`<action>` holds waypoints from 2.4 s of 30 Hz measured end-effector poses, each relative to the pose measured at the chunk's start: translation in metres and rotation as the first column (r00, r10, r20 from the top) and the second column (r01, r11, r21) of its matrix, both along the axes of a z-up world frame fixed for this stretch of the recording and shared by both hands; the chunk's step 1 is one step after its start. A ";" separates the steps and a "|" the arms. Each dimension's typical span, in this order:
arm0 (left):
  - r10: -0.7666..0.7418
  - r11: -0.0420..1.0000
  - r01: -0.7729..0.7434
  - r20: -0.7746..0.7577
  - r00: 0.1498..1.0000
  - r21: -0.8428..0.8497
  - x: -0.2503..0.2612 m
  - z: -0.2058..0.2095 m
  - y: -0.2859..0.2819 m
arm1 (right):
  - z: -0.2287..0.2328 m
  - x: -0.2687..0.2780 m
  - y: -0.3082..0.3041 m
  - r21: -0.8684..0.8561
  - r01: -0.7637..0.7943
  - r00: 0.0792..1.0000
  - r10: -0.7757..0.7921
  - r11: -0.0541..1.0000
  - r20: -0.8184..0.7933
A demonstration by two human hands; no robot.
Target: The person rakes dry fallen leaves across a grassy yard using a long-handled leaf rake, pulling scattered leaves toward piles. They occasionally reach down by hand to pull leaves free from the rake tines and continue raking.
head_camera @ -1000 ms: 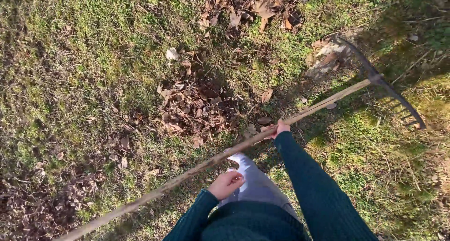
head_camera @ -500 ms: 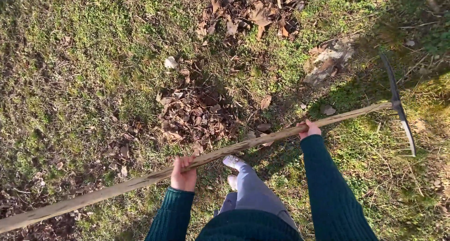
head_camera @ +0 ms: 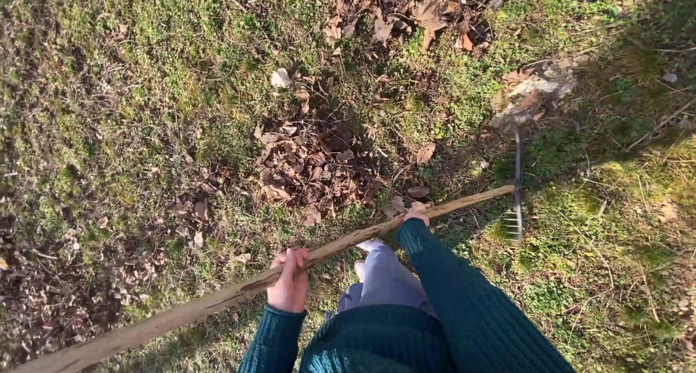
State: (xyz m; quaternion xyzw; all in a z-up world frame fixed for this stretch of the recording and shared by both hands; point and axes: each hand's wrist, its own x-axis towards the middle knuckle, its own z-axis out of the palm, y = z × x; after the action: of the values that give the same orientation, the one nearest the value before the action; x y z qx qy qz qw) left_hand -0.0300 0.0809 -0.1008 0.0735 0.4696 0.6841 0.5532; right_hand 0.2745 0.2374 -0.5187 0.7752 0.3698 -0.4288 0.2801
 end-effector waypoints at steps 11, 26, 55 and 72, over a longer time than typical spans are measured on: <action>0.120 0.972 -0.193 -0.418 0.900 -0.135 -0.064 0.079 -0.049 | -0.137 -0.213 -0.044 -0.964 -0.113 0.192 -0.946 0.243 -0.261; 0.380 0.900 -0.398 -0.764 0.521 0.177 -0.100 0.218 -0.115 | 0.245 -0.366 -0.070 -0.703 0.475 0.103 -0.827 0.529 -0.553; 0.490 0.865 -0.495 -0.345 0.801 0.080 -0.202 -0.049 -0.229 | -0.081 -0.423 -0.213 -0.329 0.639 0.459 -0.688 0.695 -0.562; 0.620 0.743 -0.642 -0.557 0.553 0.190 -0.339 0.051 -0.373 | 0.113 -0.645 -0.403 -0.588 0.447 0.311 -0.733 0.674 -0.604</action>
State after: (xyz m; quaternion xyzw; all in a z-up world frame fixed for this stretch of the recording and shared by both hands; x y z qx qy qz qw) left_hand -0.3686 -0.2919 -0.0497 0.0982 0.6233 0.7695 0.0986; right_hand -0.3710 -0.1654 -0.4057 0.5141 0.0654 -0.8551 0.0175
